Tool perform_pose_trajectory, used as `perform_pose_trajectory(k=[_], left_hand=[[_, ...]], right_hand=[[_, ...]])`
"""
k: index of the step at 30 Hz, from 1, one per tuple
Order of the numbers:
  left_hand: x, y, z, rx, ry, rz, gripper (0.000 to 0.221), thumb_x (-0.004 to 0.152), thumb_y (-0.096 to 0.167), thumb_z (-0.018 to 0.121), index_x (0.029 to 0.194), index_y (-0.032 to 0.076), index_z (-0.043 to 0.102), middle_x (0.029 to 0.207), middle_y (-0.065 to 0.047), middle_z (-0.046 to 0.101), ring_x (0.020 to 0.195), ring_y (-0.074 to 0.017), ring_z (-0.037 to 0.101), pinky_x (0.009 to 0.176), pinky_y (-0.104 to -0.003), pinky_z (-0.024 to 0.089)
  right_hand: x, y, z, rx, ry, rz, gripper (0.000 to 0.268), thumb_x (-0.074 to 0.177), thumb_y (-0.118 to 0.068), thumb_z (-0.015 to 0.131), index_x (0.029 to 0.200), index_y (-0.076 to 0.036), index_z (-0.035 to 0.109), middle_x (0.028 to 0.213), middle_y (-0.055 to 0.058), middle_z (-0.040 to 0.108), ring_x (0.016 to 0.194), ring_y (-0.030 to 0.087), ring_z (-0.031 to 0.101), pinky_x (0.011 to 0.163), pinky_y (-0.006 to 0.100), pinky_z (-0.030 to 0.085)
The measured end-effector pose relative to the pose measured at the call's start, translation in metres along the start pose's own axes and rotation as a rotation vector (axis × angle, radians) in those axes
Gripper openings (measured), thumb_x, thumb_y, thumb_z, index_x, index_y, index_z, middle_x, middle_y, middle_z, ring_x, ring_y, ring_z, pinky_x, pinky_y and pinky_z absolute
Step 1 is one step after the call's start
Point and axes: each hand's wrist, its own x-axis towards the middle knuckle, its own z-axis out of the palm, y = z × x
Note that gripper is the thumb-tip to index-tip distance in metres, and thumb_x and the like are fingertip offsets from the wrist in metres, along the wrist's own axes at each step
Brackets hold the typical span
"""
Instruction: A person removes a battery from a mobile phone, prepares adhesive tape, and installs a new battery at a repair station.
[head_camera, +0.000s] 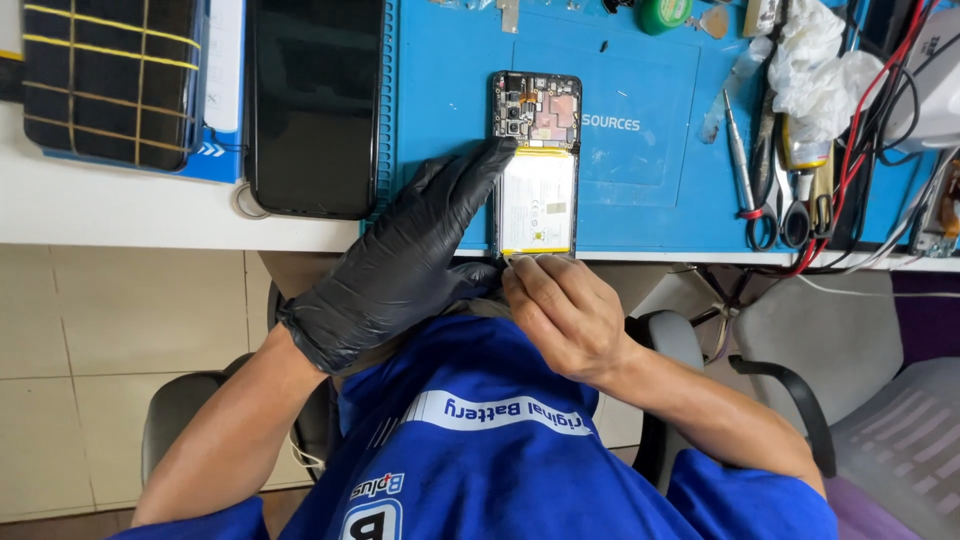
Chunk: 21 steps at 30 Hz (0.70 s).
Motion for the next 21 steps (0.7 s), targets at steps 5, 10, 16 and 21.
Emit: perform_pose_trajectory(k=[5,10,16,21], left_hand=[[-0.001,-0.002,0.003,0.03,-0.036,-0.022,0.102,0.102,0.024,0.09,0.176,0.006,0.022,0.184,-0.014,0.032,0.169,-0.0363,0.039,0.143,-0.05,0.029],[-0.002,-0.004,0.006,0.015,-0.015,-0.021,0.104,0.101,0.023,0.09,0.176,0.006,0.02,0.183,-0.018,0.032,0.168,-0.039,0.04,0.143,-0.052,0.031],[-0.001,-0.005,0.007,-0.019,-0.014,-0.033,0.104,0.099,0.023,0.09,0.175,0.005,0.021,0.182,-0.019,0.033,0.167,-0.0396,0.039,0.142,-0.051,0.031],[0.0,-0.007,0.007,-0.016,-0.016,-0.022,0.099,0.103,0.031,0.087,0.174,0.002,0.024,0.181,-0.02,0.034,0.167,-0.0413,0.038,0.141,-0.051,0.028]], right_hand=[[-0.004,-0.004,0.008,0.008,0.079,0.054,0.002,0.102,0.012,0.074,0.1,0.013,0.072,0.102,0.025,0.072,0.08,0.036,0.07,0.071,0.042,0.065],[-0.008,-0.004,0.012,-0.001,0.108,0.055,0.002,0.102,0.011,0.074,0.102,0.012,0.072,0.103,0.025,0.073,0.079,0.036,0.071,0.07,0.042,0.064],[-0.014,0.002,0.016,-0.01,0.128,0.03,0.002,0.103,0.01,0.072,0.104,0.012,0.07,0.101,0.026,0.072,0.076,0.036,0.069,0.066,0.042,0.06],[-0.021,0.014,0.001,0.071,0.113,0.28,0.012,0.101,0.012,0.079,0.11,0.01,0.072,0.111,0.025,0.075,0.092,0.043,0.07,0.085,0.046,0.064]])
